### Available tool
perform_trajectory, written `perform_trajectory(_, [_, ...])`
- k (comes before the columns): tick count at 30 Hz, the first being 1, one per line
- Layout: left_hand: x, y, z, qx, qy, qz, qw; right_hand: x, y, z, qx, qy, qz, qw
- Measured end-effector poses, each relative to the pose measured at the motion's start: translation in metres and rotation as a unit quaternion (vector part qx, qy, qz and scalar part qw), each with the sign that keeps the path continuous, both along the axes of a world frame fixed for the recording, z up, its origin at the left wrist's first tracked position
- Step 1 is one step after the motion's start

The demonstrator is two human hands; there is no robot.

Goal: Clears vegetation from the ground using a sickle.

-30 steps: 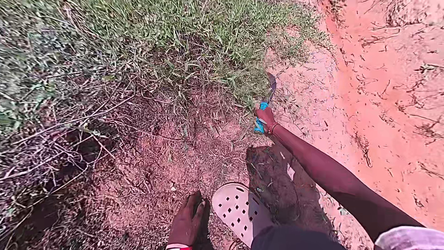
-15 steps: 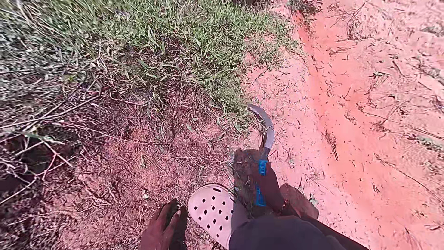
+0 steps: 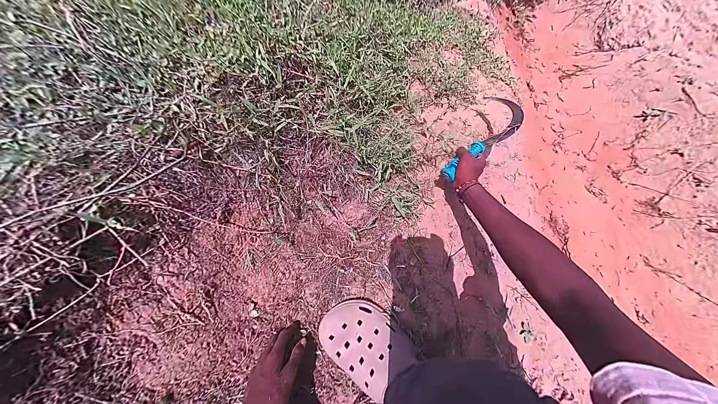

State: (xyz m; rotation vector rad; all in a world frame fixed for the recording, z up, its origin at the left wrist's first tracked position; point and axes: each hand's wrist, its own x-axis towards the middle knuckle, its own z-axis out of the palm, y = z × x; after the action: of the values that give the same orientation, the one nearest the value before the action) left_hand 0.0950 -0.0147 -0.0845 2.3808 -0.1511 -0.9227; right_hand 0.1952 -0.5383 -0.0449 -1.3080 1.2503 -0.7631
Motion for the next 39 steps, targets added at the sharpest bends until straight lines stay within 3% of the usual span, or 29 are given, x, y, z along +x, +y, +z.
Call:
perform_trajectory(6, [0.01,-0.008,0.002,0.021,0.012,0.01,1.0,0.059,-0.018,-0.015,0.091,-0.06,-0.01,0.994])
perform_trajectory(14, [0.025,-0.024,0.009,0.066,0.037,0.029,0.997,0.096,-0.036,-0.042,0.093,-0.006,0.036,0.995])
perform_trajectory(25, [0.027,-0.021,0.005,0.097,0.034,0.032,0.994,0.079,-0.076,-0.023,0.128,0.012,0.139,0.982])
perform_trajectory(30, [0.035,-0.024,0.012,0.097,0.065,0.015,0.993,0.044,-0.085,-0.011,0.078,0.092,0.197,0.973])
perform_trajectory(35, [0.038,-0.027,0.005,0.097,0.075,0.039,0.992,0.074,-0.077,-0.018,0.118,0.083,0.147,0.979])
perform_trajectory(39, [0.04,-0.038,0.005,0.146,0.069,0.056,0.985,0.092,-0.077,-0.028,0.11,0.138,0.125,0.976])
